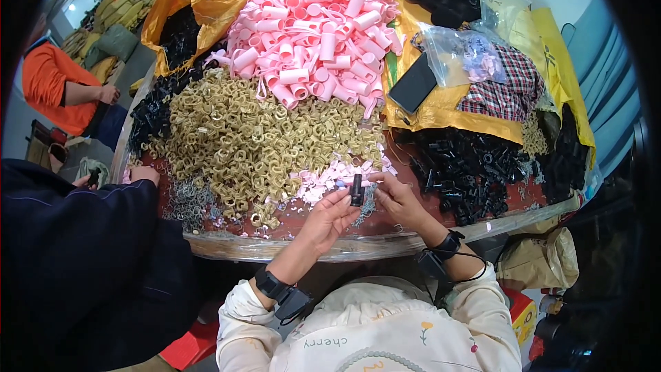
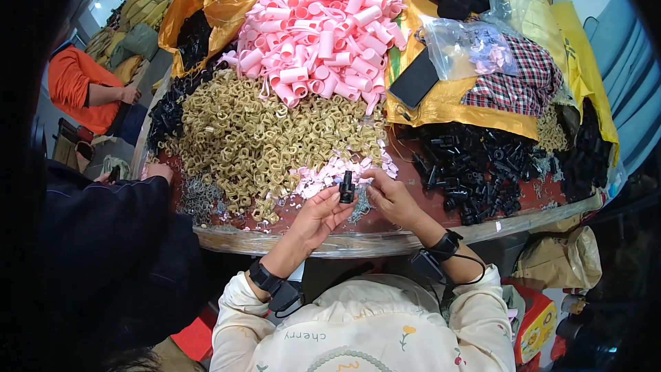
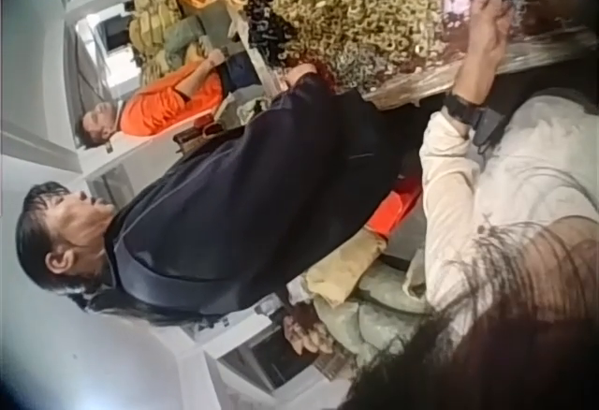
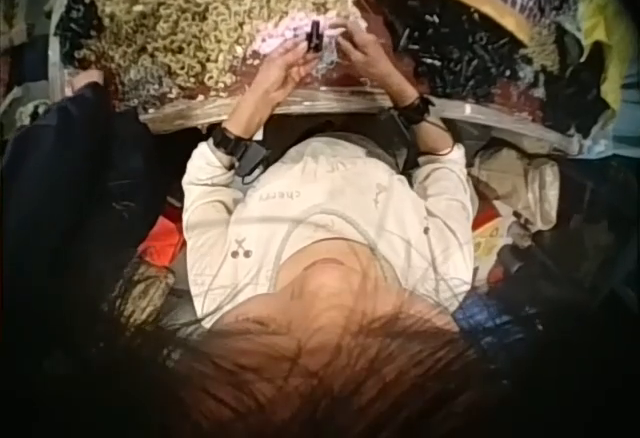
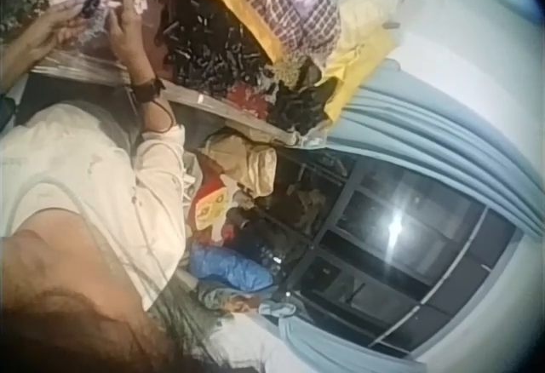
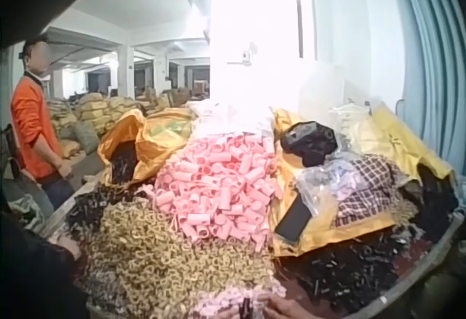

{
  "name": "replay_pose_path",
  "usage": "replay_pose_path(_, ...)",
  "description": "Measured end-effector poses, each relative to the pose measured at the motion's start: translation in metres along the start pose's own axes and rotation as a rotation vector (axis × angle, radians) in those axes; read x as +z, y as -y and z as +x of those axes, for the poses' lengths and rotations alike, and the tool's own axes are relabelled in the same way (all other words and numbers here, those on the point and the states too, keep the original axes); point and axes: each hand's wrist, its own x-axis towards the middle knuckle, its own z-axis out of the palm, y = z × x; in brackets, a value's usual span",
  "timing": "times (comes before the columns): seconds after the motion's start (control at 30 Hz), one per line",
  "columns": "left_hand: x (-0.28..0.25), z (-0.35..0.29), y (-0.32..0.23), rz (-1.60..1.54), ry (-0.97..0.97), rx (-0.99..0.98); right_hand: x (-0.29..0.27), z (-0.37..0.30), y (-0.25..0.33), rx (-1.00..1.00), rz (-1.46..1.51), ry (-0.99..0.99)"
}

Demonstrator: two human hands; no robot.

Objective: The person picks up a black plastic component and a small metal spring, inserts the spring into the component, and then presses a pink plastic sleeve over the assembly. After completing the assembly, the person places the finished item onto the table.

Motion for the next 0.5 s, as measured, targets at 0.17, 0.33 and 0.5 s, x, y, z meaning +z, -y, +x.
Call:
replay_pose_path(0.17, -0.003, 0.001, 0.0, -0.058, 0.085, 0.033, 0.004, 0.002, 0.002, -0.034, 0.001, 0.033)
replay_pose_path(0.33, -0.002, 0.0, 0.0, -0.056, 0.13, 0.053, 0.007, 0.006, 0.006, -0.12, -0.055, 0.021)
replay_pose_path(0.5, -0.004, 0.002, -0.001, -0.024, 0.09, 0.069, 0.002, 0.007, -0.005, 0.132, 0.327, 0.104)
